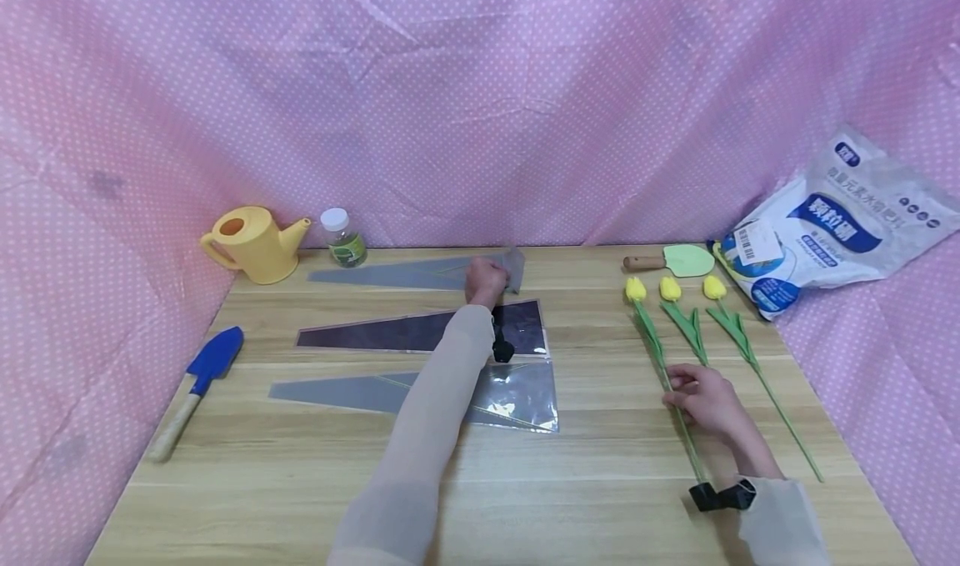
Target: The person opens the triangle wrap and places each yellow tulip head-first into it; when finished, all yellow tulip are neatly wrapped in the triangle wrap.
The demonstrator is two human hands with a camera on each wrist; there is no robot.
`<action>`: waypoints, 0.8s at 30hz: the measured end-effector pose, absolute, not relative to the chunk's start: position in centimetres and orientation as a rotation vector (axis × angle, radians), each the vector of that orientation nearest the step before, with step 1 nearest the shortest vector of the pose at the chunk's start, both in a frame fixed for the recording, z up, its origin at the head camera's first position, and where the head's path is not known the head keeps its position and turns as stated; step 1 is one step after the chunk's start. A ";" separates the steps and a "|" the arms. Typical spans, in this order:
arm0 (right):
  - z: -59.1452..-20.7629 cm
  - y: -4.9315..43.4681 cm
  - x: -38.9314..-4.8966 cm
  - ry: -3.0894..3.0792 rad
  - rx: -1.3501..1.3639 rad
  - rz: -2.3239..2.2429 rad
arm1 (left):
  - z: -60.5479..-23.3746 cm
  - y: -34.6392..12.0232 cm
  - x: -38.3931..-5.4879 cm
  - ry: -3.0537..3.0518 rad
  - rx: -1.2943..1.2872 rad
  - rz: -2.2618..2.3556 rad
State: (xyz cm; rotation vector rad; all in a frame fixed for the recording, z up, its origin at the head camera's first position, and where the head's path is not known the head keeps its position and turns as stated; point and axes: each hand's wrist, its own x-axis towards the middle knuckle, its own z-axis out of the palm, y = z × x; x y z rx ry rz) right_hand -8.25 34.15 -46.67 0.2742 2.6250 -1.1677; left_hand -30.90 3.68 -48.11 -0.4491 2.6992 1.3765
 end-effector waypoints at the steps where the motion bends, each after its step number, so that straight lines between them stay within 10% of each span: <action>1: -46.7 34.2 -8.3 2.607 0.279 -1.186 | -48.1 3.7 -30.9 2.698 -0.449 1.380; 24: -45.8 33.3 -9.7 2.179 0.311 -1.838 | -48.3 3.6 -31.1 2.704 -0.447 1.375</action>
